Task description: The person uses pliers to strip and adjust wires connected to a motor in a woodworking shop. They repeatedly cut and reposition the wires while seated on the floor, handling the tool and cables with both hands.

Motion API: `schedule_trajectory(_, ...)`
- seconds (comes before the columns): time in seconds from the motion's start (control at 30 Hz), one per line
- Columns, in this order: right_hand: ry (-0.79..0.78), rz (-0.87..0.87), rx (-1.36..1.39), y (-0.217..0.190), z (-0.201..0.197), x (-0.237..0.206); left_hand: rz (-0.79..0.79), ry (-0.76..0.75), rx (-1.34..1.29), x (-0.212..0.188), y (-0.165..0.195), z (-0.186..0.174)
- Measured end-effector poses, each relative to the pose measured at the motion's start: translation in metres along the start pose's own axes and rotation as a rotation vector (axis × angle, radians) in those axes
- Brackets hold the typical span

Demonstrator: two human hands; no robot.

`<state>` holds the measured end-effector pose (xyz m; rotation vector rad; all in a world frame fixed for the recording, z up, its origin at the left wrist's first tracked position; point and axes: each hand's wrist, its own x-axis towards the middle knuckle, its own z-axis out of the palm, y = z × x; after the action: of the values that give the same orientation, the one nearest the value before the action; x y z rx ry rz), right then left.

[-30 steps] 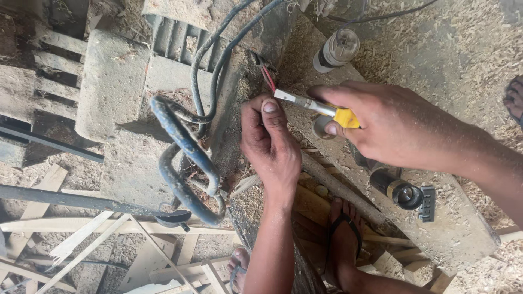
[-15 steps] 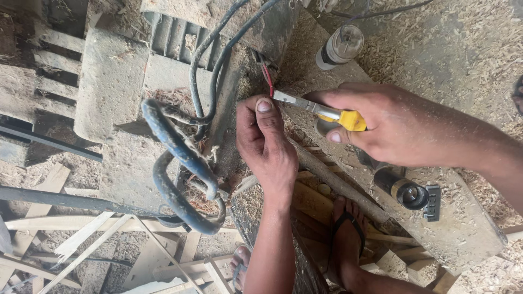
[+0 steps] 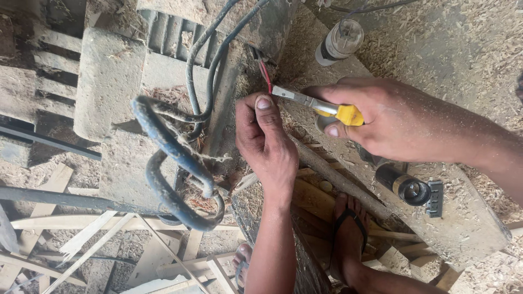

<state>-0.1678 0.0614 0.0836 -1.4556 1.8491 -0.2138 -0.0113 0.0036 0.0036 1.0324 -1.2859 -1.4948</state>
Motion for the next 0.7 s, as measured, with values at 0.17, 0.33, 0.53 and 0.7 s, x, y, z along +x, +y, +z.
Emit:
schedule_trajectory(0.17, -0.069, 0.061, 0.011, 0.002, 0.001, 0.0, 0.008, -0.001, 0.005, -0.001, 0.0, -0.001)
schedule_trajectory(0.33, -0.118, 0.126, 0.011, 0.005, 0.0, 0.0, 0.033, -0.028, -0.008, -0.001, 0.0, -0.002)
schedule_trajectory(0.53, -0.097, -0.009, 0.119, 0.009, -0.002, 0.002, 0.027, -0.017, 0.023, 0.0, 0.0, -0.001)
schedule_trajectory(0.7, -0.27, 0.237, 0.05, 0.011, -0.002, 0.002, 0.002, -0.015, -0.008, 0.0, 0.0, -0.001)
